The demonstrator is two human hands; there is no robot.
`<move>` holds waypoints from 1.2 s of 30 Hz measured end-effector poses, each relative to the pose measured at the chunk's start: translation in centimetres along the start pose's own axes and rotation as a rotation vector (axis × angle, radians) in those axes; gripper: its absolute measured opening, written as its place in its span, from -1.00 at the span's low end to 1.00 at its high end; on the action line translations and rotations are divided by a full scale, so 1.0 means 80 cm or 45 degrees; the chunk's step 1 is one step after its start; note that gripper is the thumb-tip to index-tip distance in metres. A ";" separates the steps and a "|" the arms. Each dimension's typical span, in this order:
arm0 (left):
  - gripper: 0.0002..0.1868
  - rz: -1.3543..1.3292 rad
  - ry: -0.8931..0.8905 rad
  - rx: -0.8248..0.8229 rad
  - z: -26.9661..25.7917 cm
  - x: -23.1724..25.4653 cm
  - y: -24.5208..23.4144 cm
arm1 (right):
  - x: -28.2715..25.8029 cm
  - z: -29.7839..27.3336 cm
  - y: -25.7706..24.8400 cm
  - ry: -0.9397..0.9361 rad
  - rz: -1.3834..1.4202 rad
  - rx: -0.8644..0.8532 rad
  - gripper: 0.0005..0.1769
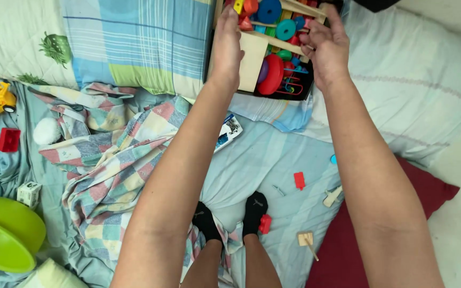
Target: Organizing and sorting various wooden toys and placing them into a black storage box on a bed.
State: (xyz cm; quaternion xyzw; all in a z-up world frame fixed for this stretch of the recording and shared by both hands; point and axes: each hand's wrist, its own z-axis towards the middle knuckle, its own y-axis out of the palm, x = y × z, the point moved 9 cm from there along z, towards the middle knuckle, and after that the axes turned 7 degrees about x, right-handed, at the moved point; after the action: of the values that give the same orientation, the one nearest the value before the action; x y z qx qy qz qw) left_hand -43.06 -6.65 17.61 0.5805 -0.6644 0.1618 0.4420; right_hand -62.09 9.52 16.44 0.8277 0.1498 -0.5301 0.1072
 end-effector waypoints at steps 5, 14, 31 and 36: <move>-0.75 0.613 0.680 -0.041 -0.074 0.006 -0.052 | 0.039 -0.070 -0.022 -0.101 -0.546 -0.185 -0.84; -0.58 1.611 0.829 -0.347 -0.090 -0.195 -0.142 | 0.180 -0.178 -0.034 -0.031 -0.851 -0.817 -0.59; 0.36 2.404 -0.237 0.502 -0.157 -0.177 -0.657 | 0.410 -0.351 0.189 -0.808 -2.156 -1.168 0.24; -0.47 2.317 0.456 0.800 -0.194 -0.196 -0.762 | 0.431 -0.350 0.183 -1.121 -2.235 -0.949 0.20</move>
State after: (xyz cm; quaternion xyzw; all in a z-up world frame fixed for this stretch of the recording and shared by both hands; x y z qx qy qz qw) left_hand 17.85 -2.19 -4.08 -0.0956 -0.7081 0.6963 0.0679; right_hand -19.54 9.89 -2.99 0.0771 0.7988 -0.5962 -0.0218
